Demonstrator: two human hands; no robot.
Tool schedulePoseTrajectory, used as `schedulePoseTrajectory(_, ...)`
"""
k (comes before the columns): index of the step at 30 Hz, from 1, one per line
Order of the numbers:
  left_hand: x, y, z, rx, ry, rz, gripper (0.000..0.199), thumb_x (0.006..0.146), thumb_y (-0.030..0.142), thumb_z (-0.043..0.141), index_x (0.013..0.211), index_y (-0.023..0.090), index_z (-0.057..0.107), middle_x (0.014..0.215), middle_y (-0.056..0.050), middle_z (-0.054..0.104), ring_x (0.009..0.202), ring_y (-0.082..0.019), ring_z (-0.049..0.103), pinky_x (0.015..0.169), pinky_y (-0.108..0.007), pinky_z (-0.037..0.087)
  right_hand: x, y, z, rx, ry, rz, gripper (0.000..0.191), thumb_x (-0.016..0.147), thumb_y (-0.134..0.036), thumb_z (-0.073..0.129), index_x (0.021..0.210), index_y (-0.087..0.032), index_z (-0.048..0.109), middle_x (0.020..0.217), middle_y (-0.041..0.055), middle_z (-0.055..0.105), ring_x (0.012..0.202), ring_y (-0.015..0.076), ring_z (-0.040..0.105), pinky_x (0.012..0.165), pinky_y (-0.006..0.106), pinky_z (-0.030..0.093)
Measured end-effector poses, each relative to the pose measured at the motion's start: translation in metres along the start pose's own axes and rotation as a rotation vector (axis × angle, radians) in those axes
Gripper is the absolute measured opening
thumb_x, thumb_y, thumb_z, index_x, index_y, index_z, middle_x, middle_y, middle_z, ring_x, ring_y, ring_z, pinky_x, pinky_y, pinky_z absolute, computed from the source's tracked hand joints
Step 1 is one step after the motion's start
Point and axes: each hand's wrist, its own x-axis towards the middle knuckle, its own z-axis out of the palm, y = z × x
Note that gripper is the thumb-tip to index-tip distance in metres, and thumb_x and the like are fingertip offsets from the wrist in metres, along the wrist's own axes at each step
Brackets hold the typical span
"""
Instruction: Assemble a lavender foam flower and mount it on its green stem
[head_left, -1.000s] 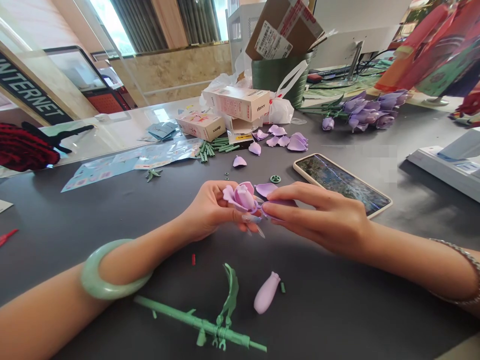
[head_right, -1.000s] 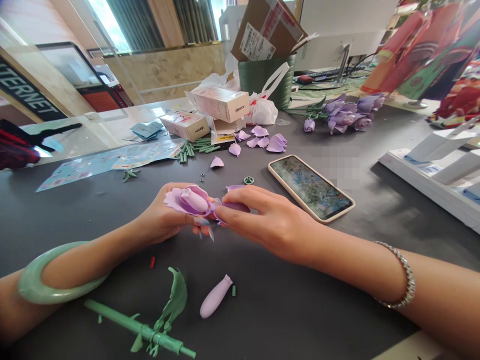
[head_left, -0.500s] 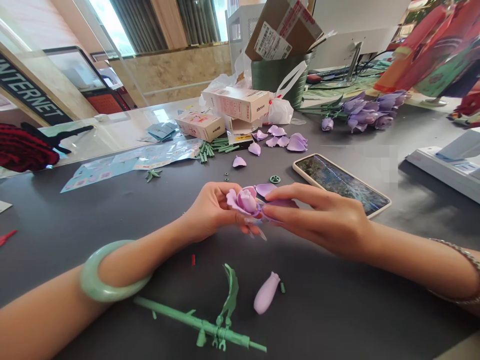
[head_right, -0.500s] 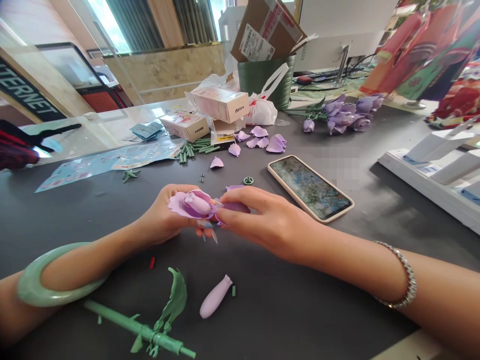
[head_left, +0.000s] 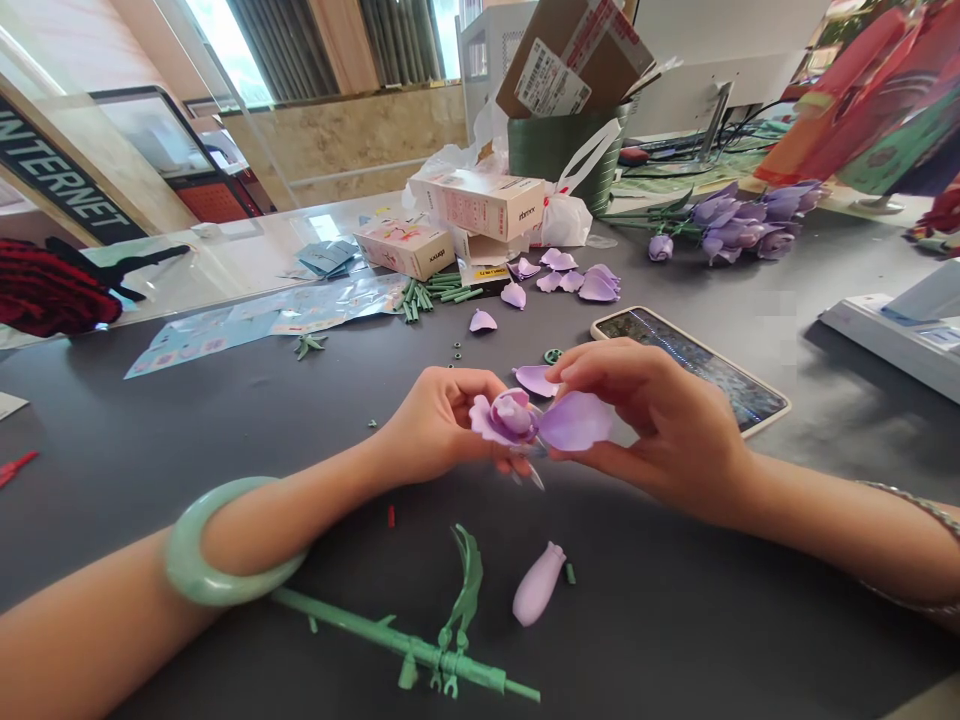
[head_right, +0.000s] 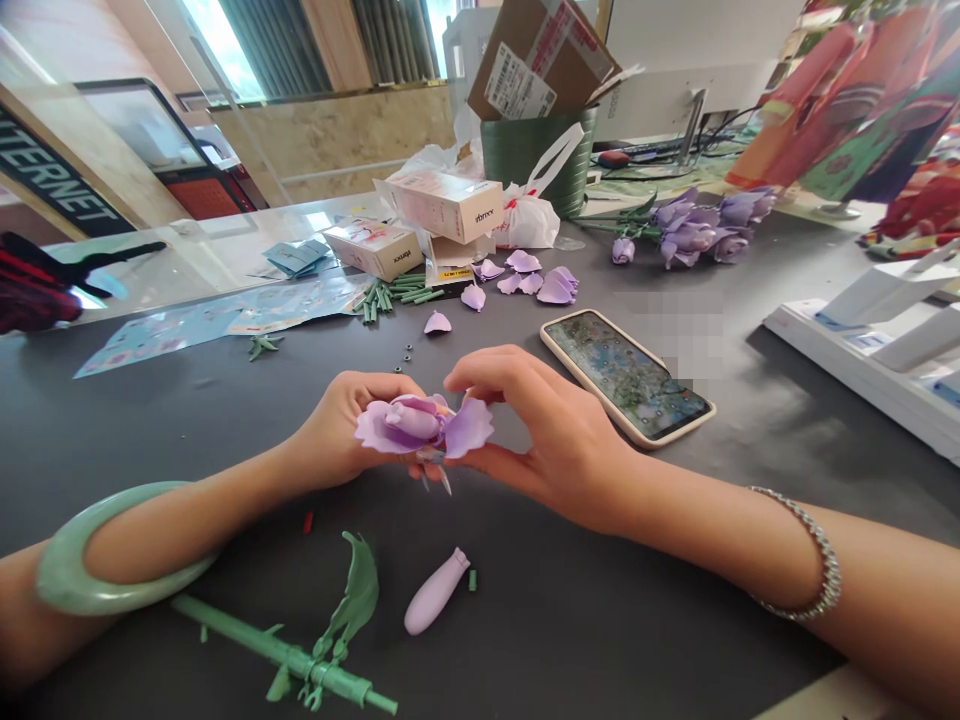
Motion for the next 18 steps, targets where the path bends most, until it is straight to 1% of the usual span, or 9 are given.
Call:
schedulePoseTrajectory(4,-0.001,-0.002,0.001,-0.003,-0.007,0.011,0.024,0.064,0.017,0.084,0.074,0.011,0.063,0.063,-0.002,0.072,0.056,-0.013,0.069,0.054,-0.019,0.056,-0.003,0.000,0.002,0.046,0.017,0.048,0.037,0.086,-0.023,0.069,0.118,-0.026,0.051,0.111,0.0052,0.060,0.101,0.0188,0.063,0.090,0.032,0.055)
schedulePoseTrajectory(9,-0.001,-0.002,0.004,0.031,0.001,0.003,0.029,0.061,0.022,0.087,0.073,0.011,0.063,0.060,0.000,0.070,0.055,-0.013,0.069,0.054,-0.018,0.056,-0.004,-0.005,0.004,0.074,0.050,0.069,0.037,0.086,-0.027,0.071,0.118,-0.027,0.053,0.111,0.0035,0.062,0.100,0.0180,0.065,0.089,0.029,0.057)
schedulePoseTrajectory(11,-0.001,-0.001,0.005,0.033,0.010,0.003,0.030,0.061,0.023,0.087,0.073,0.011,0.062,0.060,0.001,0.069,0.054,-0.012,0.068,0.053,-0.018,0.056,-0.004,-0.009,0.006,-0.006,0.076,0.068,0.036,0.087,-0.026,0.069,0.120,-0.026,0.053,0.111,0.0033,0.065,0.099,0.0173,0.067,0.089,0.027,0.057)
schedulePoseTrajectory(14,-0.001,-0.002,0.006,0.035,0.012,0.009,0.031,0.062,0.025,0.087,0.073,0.011,0.061,0.060,0.001,0.068,0.054,-0.012,0.068,0.054,-0.019,0.056,-0.004,-0.015,0.006,-0.218,0.089,0.039,0.035,0.090,-0.023,0.065,0.123,-0.025,0.054,0.109,0.0011,0.068,0.093,0.0145,0.069,0.086,0.021,0.056)
schedulePoseTrajectory(16,-0.001,-0.003,0.007,0.037,0.008,0.019,0.031,0.062,0.025,0.087,0.072,0.012,0.061,0.060,0.002,0.068,0.054,-0.012,0.068,0.054,-0.019,0.056,-0.003,-0.018,0.006,-0.322,0.054,0.014,0.032,0.092,-0.022,0.063,0.123,-0.024,0.056,0.109,0.0002,0.070,0.091,0.0134,0.070,0.083,0.018,0.056)
schedulePoseTrajectory(18,-0.001,-0.004,0.007,0.039,0.011,0.030,0.030,0.062,0.024,0.086,0.071,0.012,0.060,0.061,0.002,0.067,0.055,-0.013,0.069,0.054,-0.019,0.056,-0.002,-0.019,0.005,-0.374,0.000,0.000,0.029,0.094,-0.023,0.060,0.122,-0.021,0.057,0.109,0.0014,0.070,0.092,0.0137,0.070,0.081,0.016,0.055)
